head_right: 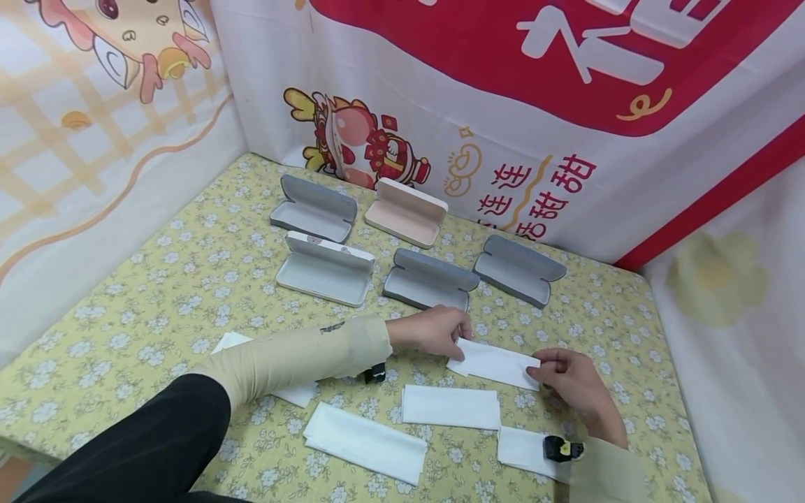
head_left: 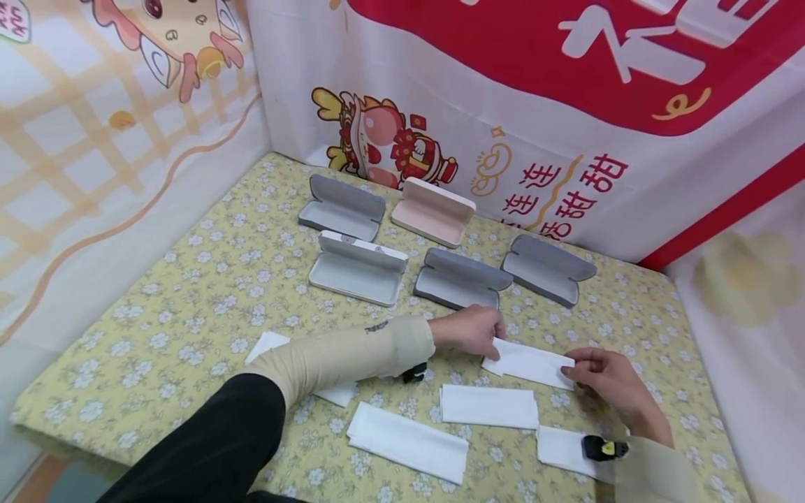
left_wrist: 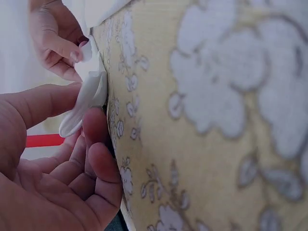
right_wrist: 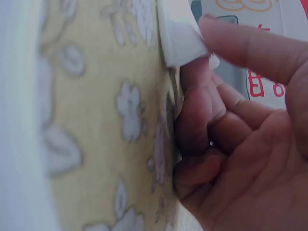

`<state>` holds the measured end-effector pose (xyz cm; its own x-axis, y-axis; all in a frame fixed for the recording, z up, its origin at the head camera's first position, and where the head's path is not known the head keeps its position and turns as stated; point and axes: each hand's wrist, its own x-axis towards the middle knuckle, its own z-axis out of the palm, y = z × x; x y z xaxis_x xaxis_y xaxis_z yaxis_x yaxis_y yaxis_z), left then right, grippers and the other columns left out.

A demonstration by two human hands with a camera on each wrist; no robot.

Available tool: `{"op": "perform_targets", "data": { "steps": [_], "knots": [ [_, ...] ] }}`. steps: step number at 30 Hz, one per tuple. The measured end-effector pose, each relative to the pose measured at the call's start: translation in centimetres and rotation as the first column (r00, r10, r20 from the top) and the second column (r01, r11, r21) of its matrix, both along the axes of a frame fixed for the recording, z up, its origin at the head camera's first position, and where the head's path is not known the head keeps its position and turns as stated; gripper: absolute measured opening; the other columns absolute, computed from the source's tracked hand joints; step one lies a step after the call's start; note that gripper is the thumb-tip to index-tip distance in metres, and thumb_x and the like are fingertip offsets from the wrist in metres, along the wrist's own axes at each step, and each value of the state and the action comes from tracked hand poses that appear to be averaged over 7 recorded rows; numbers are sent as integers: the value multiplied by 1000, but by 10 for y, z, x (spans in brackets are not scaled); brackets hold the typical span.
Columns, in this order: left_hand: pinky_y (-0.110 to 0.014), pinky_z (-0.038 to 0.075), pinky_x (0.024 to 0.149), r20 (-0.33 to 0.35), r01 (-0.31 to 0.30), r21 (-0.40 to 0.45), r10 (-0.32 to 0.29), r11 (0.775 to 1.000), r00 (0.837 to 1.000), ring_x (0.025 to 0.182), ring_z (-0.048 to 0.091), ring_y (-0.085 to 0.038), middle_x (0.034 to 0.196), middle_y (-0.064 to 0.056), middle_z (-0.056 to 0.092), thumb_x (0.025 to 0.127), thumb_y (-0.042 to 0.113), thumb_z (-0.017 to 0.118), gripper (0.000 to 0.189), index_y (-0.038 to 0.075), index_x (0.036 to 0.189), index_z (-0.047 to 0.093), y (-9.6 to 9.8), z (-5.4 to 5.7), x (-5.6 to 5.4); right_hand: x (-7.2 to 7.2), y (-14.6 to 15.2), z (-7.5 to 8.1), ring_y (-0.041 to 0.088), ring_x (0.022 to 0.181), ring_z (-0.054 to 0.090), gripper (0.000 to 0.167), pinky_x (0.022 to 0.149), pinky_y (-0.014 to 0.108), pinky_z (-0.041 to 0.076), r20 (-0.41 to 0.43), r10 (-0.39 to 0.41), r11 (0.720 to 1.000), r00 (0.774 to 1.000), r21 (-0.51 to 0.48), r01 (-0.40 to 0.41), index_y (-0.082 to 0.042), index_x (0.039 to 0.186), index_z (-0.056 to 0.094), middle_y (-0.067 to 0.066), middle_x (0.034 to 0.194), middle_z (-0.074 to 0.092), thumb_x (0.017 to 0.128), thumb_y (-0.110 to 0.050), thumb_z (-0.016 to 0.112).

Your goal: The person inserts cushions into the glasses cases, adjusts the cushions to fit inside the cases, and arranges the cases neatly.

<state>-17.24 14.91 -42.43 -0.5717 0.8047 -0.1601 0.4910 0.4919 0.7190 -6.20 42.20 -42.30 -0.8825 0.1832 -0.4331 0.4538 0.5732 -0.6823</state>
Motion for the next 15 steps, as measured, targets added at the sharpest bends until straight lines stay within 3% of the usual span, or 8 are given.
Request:
{"op": "perform_targets", "data": {
  "steps": [2, 9, 12, 15],
  "knots": [
    [-19, 48, 69, 20, -8, 2, 8, 1000, 1000, 70, 58, -9, 85, 7, 65, 83, 14, 85, 28, 9, 110, 75, 0, 0, 0, -1, -1, 1, 19, 76, 60, 53, 61, 34, 52, 8, -11, 1000, 1000, 11, 10, 4, 130, 60, 6, 95, 70, 91, -28, 78],
    [-20, 48, 64, 95, 54, 53, -59, 997, 994, 63, 55, -9, 79, 8, 66, 82, 7, 84, 16, 14, 96, 79, 10, 0, 10, 31, 1, 6, 20, 71, 56, 41, 58, 35, 51, 14, -115, 993, 993, 17, 115, 2, 116, 67, 6, 87, 66, 91, -29, 78],
    [-20, 44, 60, 144, 85, 85, -97, 993, 985, 60, 49, -8, 74, 7, 62, 85, 7, 80, 7, 12, 85, 76, 15, -1, 14, 47, 4, 8, 20, 70, 55, 40, 58, 35, 50, 13, -161, 987, 987, 10, 160, -1, 111, 67, 4, 86, 64, 91, -34, 77],
    [-23, 42, 56, 207, 101, 100, -120, 990, 971, 58, 48, -11, 69, 3, 64, 88, 8, 77, 11, 13, 79, 74, 20, 0, 17, 63, 5, 9, 19, 70, 57, 40, 58, 35, 51, -17, -225, 973, 974, -46, 224, -1, 110, 66, 1, 86, 64, 91, -33, 78]
  ]
}}
